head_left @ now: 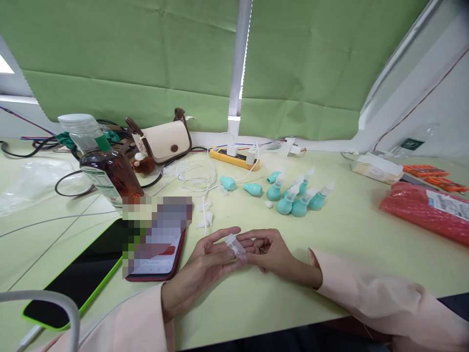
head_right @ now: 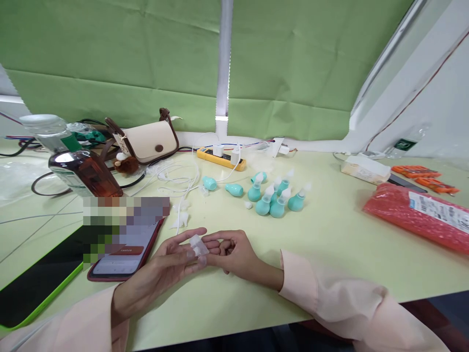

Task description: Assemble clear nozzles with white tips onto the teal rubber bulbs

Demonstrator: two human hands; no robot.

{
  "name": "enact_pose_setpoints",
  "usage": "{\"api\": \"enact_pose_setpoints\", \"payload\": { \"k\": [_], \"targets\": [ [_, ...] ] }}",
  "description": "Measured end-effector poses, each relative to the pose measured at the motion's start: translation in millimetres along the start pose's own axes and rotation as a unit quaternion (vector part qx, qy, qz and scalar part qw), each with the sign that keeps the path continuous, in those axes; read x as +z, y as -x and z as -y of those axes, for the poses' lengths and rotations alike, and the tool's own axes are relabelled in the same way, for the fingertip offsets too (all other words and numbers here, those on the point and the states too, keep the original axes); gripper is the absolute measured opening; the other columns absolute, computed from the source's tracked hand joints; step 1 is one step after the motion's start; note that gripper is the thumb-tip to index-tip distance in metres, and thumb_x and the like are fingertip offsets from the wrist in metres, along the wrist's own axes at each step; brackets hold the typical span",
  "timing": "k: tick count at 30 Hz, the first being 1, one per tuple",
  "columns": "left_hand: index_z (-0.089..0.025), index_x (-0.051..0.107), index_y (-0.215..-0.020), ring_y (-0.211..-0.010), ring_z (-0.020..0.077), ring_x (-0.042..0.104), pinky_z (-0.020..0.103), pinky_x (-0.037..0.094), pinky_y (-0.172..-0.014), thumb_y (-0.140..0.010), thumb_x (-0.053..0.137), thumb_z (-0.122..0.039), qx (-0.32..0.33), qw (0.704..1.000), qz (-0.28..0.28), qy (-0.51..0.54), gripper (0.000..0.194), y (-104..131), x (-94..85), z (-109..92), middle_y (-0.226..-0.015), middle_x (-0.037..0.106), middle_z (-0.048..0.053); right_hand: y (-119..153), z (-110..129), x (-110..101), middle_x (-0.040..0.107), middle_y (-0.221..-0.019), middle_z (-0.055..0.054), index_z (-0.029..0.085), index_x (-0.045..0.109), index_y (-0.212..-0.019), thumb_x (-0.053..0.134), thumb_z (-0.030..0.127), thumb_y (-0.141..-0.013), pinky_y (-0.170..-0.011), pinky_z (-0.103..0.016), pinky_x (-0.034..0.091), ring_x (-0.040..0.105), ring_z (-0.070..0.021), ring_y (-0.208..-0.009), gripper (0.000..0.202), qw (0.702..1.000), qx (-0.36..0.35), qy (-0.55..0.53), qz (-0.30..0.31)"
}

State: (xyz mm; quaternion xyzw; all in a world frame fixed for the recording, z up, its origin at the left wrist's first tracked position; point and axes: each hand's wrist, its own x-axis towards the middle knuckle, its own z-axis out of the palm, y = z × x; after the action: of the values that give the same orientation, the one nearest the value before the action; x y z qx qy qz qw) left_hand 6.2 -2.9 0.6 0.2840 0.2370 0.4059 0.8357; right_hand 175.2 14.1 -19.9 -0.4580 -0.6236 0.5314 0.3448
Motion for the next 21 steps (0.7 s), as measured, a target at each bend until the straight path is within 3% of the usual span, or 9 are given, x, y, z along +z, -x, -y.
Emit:
{"api": "enact_pose_setpoints", "payload": {
  "k": [14,21],
  "targets": [
    [-0.011,0.052,-0.107,-0.101,0.022,0.055,0.035,0.038,-0.089,-0.073,0.056,0.0,0.004,1.0,0.007,0.001,0.035,-0.3,-2.6,3.3,-0.093,0.066,0.01,3.6,1.8,0.3,0.043,-0.036,0.007,0.014,0.067,-0.087,0.072,0.03,-0.053,-0.029,-0.015,0.029,0.035,-0.0034,-0.029,0.038,0.999,-0.01,0.033,-0.011],
    [-0.011,0.056,-0.103,-0.081,0.016,0.061,0.034,0.041,-0.085,-0.071,0.059,-0.002,0.007,1.0,0.004,-0.003,0.033,-2.5,-7.2,5.4,-0.076,0.067,0.005,5.6,-0.5,3.2,0.041,-0.031,0.007,0.014,0.069,-0.083,0.07,0.032,-0.056,-0.034,-0.017,0.031,0.033,-0.0031,-0.03,0.033,0.997,-0.049,0.05,-0.042]
  ]
}}
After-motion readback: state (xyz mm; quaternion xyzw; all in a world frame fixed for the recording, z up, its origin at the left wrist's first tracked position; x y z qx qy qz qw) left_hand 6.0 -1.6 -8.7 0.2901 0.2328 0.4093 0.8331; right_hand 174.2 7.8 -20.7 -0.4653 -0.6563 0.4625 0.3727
